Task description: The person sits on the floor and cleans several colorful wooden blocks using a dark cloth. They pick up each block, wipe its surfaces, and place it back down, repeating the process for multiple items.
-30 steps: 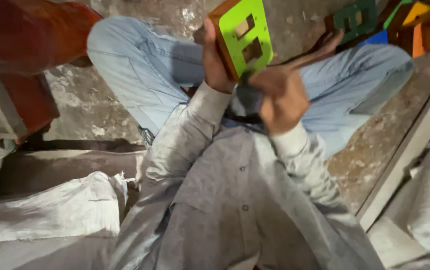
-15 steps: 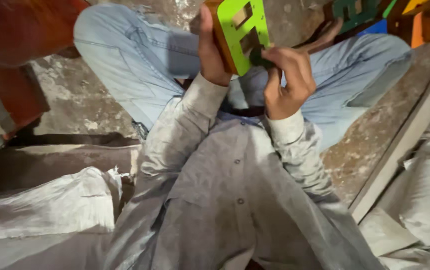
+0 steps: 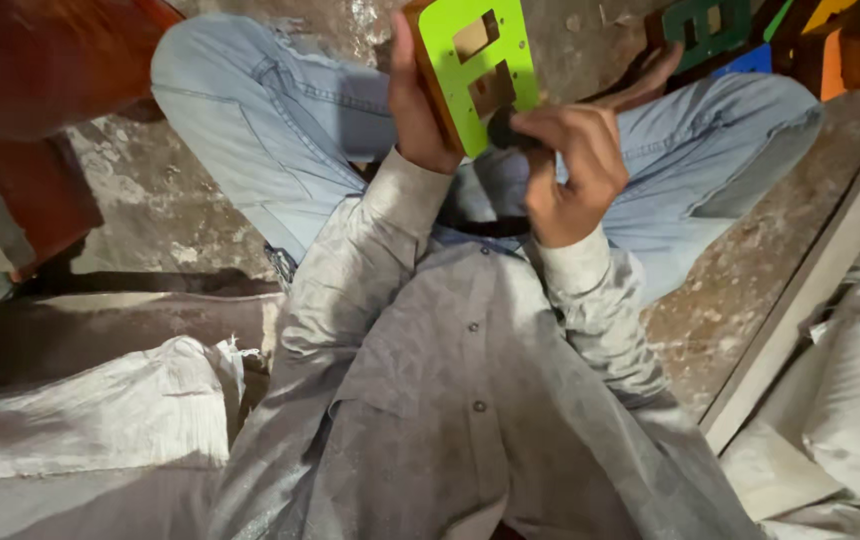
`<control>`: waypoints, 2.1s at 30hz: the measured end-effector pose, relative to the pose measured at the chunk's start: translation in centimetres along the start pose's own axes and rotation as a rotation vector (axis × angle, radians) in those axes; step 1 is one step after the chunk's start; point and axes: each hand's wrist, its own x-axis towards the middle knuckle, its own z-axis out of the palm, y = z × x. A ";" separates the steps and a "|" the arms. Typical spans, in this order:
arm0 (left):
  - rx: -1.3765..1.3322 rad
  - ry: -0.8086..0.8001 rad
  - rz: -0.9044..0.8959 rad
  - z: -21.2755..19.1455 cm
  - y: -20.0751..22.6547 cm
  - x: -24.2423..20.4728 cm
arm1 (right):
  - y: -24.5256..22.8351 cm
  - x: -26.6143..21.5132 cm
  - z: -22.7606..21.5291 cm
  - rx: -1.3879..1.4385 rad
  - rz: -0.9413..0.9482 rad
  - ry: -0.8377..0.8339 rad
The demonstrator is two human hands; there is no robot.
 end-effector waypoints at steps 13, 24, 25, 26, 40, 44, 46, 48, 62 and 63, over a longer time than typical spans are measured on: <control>-0.063 -0.186 -0.284 -0.2 -0.1 -0.1 | 0.3 4.7 1.1 -0.009 -0.302 -0.016; -0.031 -0.146 -0.357 -0.5 -0.6 -0.1 | 0.2 4.3 0.1 -0.080 -0.249 -0.007; -0.034 -0.163 -0.369 -0.5 -0.6 -0.1 | 0.2 5.2 0.2 -0.090 -0.259 -0.006; -0.008 -0.141 -0.359 -0.4 -0.6 -0.2 | 0.1 6.0 0.2 -0.100 -0.267 -0.007; 0.024 -0.055 -0.336 0.4 -0.1 -0.3 | -1.6 3.3 0.2 -0.183 -0.016 0.130; 0.002 -0.035 -0.263 -0.5 -0.2 -0.5 | -2.5 3.1 0.8 -0.186 -0.241 0.083; -0.078 -0.064 -0.234 -0.9 -0.3 -0.8 | -2.3 2.8 0.9 -0.237 -0.197 0.122; -0.040 -0.049 -0.255 -0.9 -0.2 -1.1 | -1.8 2.9 0.8 -0.271 -0.013 0.218; -0.013 -0.185 -0.316 2.1 1.0 -0.9 | 0.5 5.4 -1.3 -0.155 -0.190 0.110; -0.041 -0.219 -0.335 2.3 1.0 -1.0 | 0.7 5.3 -1.6 -0.150 -0.194 0.093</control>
